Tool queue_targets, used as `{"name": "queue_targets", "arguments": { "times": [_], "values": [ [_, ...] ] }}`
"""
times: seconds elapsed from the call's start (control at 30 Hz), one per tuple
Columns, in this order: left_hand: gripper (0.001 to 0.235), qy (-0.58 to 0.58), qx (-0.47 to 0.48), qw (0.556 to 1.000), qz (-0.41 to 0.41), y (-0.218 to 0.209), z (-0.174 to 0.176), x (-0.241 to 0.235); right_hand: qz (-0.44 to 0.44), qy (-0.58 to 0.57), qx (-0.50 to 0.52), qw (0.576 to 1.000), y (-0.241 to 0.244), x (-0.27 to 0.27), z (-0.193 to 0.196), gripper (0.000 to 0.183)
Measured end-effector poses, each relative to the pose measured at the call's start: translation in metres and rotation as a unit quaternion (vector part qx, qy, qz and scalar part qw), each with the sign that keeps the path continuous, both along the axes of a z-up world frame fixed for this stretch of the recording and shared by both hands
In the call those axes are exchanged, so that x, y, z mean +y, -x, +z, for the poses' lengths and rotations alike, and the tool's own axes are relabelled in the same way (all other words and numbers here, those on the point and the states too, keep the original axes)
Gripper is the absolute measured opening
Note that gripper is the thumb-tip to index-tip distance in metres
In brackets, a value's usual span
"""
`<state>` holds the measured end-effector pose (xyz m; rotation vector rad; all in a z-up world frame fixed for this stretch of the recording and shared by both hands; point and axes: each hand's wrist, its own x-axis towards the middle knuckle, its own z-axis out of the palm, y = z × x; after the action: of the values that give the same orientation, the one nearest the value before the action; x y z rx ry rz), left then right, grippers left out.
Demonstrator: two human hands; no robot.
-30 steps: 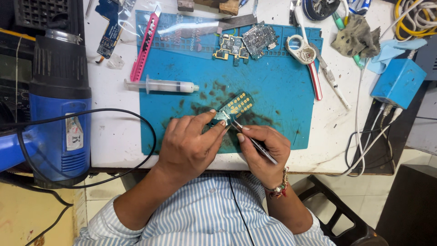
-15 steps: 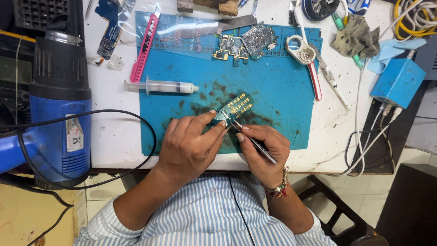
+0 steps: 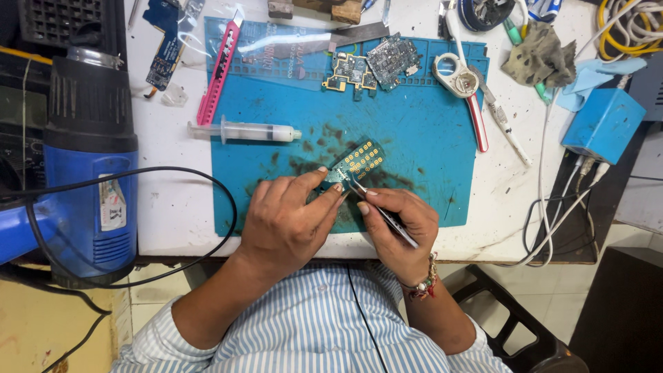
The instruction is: The person uses a soldering iron to work on a small green circuit board placed on a blue mat. They hold the board steady with their left hand while applying the soldering iron with their right hand to various points on the board. The workspace is cluttered with tools including a heat gun, pliers, and other electronic components.
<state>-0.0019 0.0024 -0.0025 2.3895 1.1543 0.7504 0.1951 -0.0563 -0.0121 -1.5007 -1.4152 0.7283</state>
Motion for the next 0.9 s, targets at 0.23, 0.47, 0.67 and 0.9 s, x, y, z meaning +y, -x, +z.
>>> {"name": "queue_targets", "arguments": {
  "times": [0.23,0.47,0.67,0.9],
  "values": [
    [0.025,-0.006,-0.001,1.0,0.004,-0.001,0.0,0.0,0.017,-0.028,-0.011,0.999,-0.001,0.0,-0.002,0.018],
    [0.02,-0.014,-0.008,1.0,0.015,-0.002,0.002,-0.001,-0.088,0.023,0.116,0.989,-0.003,-0.014,-0.024,0.017],
    [0.022,-0.027,-0.035,0.998,0.038,-0.003,0.0,-0.005,-0.12,-0.01,0.144,0.982,-0.007,-0.007,-0.024,0.033],
    [0.023,-0.038,-0.043,0.997,0.044,-0.001,-0.007,-0.01,-0.076,-0.146,-0.108,0.98,-0.009,0.024,0.028,0.051]
  ]
}}
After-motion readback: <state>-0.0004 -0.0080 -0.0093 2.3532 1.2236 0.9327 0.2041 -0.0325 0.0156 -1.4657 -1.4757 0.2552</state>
